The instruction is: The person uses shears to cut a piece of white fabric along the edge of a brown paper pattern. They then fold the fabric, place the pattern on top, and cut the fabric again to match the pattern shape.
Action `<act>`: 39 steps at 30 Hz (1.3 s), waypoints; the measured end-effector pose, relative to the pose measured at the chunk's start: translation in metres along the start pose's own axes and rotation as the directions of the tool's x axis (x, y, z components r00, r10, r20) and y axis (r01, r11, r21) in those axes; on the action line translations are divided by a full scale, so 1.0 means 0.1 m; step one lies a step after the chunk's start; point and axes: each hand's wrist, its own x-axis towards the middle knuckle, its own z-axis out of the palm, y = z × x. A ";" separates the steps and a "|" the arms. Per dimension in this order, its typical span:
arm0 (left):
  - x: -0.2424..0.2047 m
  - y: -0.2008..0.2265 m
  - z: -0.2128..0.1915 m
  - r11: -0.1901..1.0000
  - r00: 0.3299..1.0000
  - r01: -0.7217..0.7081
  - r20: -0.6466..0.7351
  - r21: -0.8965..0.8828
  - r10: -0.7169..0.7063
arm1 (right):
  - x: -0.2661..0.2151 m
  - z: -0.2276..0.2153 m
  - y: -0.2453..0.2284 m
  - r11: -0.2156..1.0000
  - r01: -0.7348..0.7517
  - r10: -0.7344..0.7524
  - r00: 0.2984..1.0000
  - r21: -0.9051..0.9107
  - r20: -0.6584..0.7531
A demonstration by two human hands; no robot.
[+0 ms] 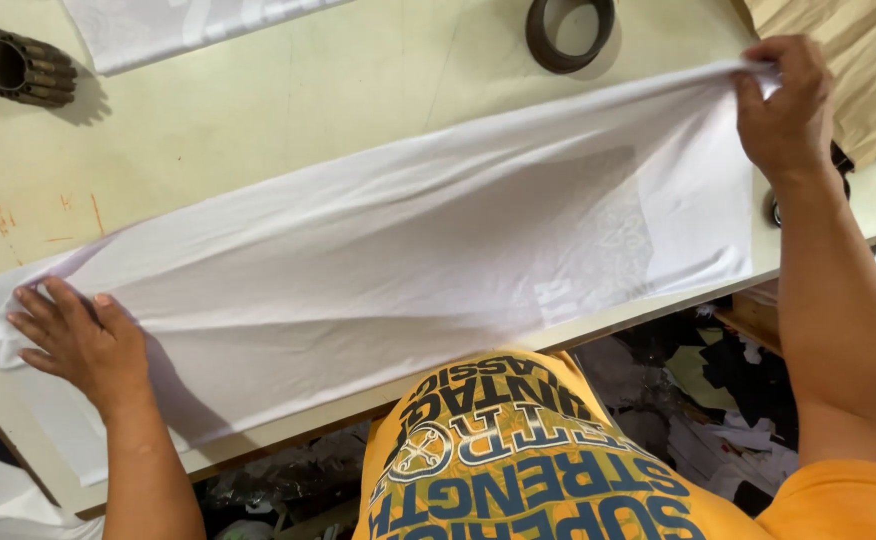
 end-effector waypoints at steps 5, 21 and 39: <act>-0.39 0.49 -0.09 0.971 0.972 0.235 -0.008 -0.052 -0.236 | -0.13 0.17 -0.64 0.949 0.289 -0.314 0.883 -0.122 -0.349; -2.04 -1.09 0.00 0.939 0.872 0.342 -0.371 -0.006 -0.320 | -1.90 0.22 -0.52 0.963 -0.098 0.041 0.974 -0.251 -0.222; -1.86 -1.02 0.20 0.753 0.699 0.569 -0.287 -0.332 -0.655 | -2.32 -0.07 -0.21 0.687 -0.726 0.727 0.685 -0.030 0.053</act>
